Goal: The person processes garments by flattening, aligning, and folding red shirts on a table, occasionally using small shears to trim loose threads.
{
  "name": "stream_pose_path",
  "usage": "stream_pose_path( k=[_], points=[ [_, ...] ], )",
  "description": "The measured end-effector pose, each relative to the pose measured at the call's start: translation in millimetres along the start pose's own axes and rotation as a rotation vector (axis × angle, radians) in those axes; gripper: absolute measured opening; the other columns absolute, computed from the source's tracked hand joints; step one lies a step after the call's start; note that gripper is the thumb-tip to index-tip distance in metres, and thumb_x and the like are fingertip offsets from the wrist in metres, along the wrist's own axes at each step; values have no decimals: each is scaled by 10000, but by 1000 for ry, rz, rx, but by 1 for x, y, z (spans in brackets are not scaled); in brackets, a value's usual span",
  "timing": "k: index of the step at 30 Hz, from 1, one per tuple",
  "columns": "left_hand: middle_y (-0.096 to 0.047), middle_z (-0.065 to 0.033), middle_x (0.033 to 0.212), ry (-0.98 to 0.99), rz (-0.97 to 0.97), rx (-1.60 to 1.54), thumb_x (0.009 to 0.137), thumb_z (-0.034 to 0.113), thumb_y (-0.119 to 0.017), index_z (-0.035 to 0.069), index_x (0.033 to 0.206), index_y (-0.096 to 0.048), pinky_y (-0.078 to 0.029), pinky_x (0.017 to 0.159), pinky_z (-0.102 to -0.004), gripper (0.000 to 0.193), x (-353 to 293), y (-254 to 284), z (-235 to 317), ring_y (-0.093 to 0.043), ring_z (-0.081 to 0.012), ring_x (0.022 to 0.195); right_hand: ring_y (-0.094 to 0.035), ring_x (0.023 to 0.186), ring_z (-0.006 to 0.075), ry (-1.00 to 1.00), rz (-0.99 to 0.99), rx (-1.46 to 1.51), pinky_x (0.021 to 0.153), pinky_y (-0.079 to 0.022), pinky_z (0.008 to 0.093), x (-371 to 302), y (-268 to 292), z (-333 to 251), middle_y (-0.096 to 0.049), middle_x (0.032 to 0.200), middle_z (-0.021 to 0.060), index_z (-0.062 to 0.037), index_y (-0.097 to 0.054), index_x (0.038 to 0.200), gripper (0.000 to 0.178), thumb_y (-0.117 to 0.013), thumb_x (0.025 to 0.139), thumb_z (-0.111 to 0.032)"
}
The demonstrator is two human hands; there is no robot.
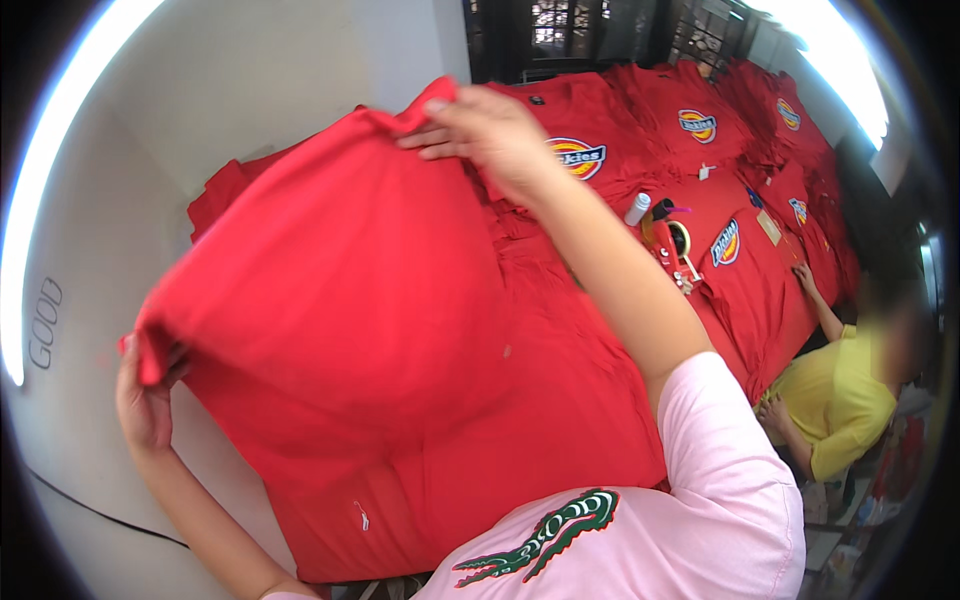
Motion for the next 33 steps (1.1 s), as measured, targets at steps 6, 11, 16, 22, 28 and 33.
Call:
stream_pose_path(
  k=[6,11,16,22,28,33],
  points=[
    [-666,-165,1386,-331,52,-71,1097,329,-616,-27,1391,-603,-466,1157,-450,462,97,100,70,-604,-287,1344,-683,974,192,278,268,153,936,-518,327,74,-14,-5,-735,1195,88,7,-701,1183,303,-715,1009,-241],
    [-613,-168,1456,-431,-19,-159,1091,326,-623,-41,1411,-589,-343,1286,-478,488,143,137,115,-523,-270,1431,-664,928,170,483,271,207,896,-515,326,124,-11,-25,-749,1018,70,15,-732,1075,263,-791,950,-209],
    [-572,-140,1513,-253,183,-29,1041,415,-696,-11,1513,-491,-363,1278,-480,668,159,125,27,-542,-259,1414,-688,848,147,336,331,-39,773,-546,313,135,13,46,-781,978,72,5,-783,1074,254,-822,912,-187],
    [-619,-185,1429,241,223,136,1031,410,-712,-26,1519,-472,-592,997,-455,697,103,65,-176,-658,-329,1236,-644,772,138,-43,381,-396,720,-530,335,59,96,223,-740,853,62,28,-772,966,326,-856,889,-277],
    [-707,-68,1305,259,265,75,1038,314,-727,43,1325,-642,-595,962,-395,404,62,64,-249,-699,-206,1164,-599,774,98,-272,365,-371,741,-508,284,-8,119,299,-703,834,10,3,-751,956,262,-850,911,-236],
    [-737,-35,1093,187,367,203,1052,276,-699,87,1166,-670,-577,871,-328,222,31,78,-257,-722,-161,967,-699,980,130,-70,295,-445,893,-555,291,-34,138,263,-753,1047,57,1,-718,1109,222,-794,909,-58]
  ],
)
Point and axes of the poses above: each hand's wrist, its own x-axis towards the middle knuckle, its own y-axis out of the back of the hand, z = x × y, the point moved 7 cm from there along x, towards the middle knuckle
